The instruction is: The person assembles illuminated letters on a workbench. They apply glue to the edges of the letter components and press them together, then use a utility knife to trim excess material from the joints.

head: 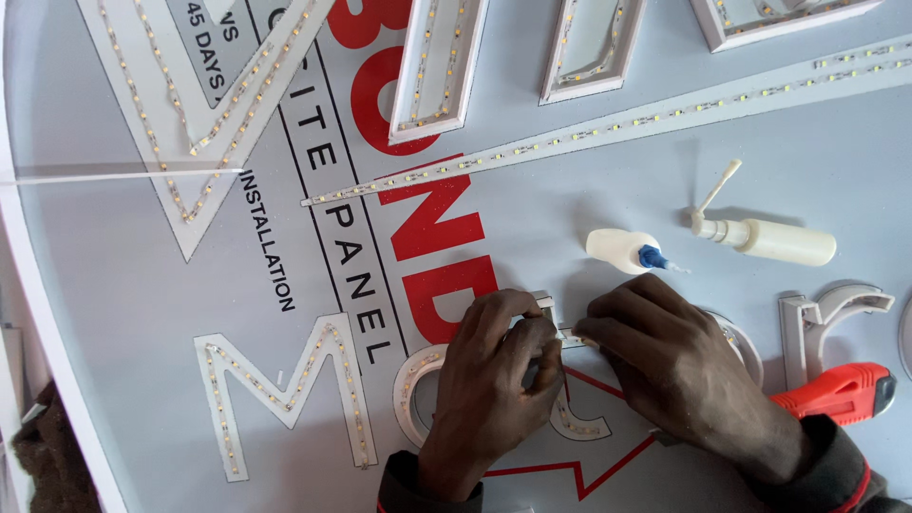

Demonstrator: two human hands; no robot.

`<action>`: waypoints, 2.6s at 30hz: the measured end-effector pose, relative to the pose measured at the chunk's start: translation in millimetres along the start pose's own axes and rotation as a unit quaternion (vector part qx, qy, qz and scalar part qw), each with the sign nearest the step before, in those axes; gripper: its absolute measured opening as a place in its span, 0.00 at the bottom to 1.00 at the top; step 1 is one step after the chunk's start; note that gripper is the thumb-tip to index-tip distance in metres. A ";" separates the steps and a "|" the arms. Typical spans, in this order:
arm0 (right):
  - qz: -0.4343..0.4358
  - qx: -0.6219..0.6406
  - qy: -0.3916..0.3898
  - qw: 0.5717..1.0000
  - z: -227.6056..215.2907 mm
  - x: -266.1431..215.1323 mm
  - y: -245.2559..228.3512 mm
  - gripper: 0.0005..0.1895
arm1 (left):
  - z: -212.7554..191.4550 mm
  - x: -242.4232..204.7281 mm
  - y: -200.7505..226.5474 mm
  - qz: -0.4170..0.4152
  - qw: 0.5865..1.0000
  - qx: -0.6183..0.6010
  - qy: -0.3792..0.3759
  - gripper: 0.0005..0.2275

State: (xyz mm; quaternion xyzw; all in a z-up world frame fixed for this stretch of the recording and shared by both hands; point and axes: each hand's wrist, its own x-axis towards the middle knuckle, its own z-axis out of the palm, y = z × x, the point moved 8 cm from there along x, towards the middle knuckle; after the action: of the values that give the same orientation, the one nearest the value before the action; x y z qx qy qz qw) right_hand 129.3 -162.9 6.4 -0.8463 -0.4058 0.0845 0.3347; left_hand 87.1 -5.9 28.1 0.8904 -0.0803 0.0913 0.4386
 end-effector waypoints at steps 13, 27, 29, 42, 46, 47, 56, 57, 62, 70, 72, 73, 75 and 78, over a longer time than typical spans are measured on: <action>0.022 -0.013 0.025 0.999 5.2 -6.2 3.6 0.10 | -1.2 -2.3 -3.3 -0.005 0.999 -0.047 -0.002 0.04; -0.010 0.028 0.029 0.999 -1.6 2.7 -4.6 0.10 | 1.0 -0.4 -0.6 -0.001 1.000 -0.016 0.023 0.04; -0.017 0.024 0.030 0.999 -3.2 4.6 -4.2 0.10 | 0.5 1.2 0.3 -0.002 1.000 -0.014 0.020 0.03; -0.004 0.010 0.030 0.999 4.5 -4.9 2.5 0.13 | 2.3 3.9 0.2 -0.007 1.000 -0.018 -0.001 0.01; -0.011 0.009 0.026 1.000 8.4 -7.1 3.8 0.15 | 1.8 6.3 2.5 -0.004 1.000 -0.006 0.011 0.02; -0.010 0.014 0.027 0.999 7.9 -6.8 4.0 0.16 | 0.3 8.1 6.2 0.016 1.000 -0.012 0.020 0.03; -0.009 0.004 0.017 1.000 9.5 -5.9 1.7 0.17 | 2.0 7.6 9.4 0.040 0.999 -0.004 0.020 0.03; -0.010 -0.003 0.021 1.000 9.6 -6.1 1.5 0.17 | 2.8 7.1 9.1 0.038 0.999 -0.004 0.016 0.04; -0.008 -0.009 0.024 1.000 11.3 -8.0 2.9 0.21 | 4.4 6.7 9.1 0.041 0.999 0.006 0.000 0.02; 0.071 0.116 0.022 0.990 -9.8 -5.2 21.5 0.16 | 6.1 2.2 8.6 0.059 0.998 0.007 -0.008 0.06; 0.042 0.099 0.042 0.993 -16.6 -1.5 18.5 0.09 | 6.3 2.5 9.0 0.054 0.998 0.010 -0.011 0.08; 0.040 0.098 0.043 0.993 -15.9 -3.0 19.9 0.09 | 6.5 3.8 9.5 0.056 0.998 0.011 -0.010 0.08; 0.054 0.098 0.033 0.993 -11.5 -7.3 24.7 0.07 | 7.1 5.7 11.3 0.065 0.997 0.029 -0.006 0.08; 0.032 0.081 0.034 0.996 -10.9 -6.1 22.7 0.07 | 11.5 -3.0 0.6 0.050 0.998 0.043 -0.021 0.02</action>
State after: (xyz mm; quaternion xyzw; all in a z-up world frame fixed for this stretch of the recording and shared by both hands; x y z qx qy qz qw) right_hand 144.1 -182.9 -0.5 -0.8315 -0.3584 0.0991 0.4127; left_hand 85.1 -15.3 21.0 0.9051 -0.1297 0.0978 0.3929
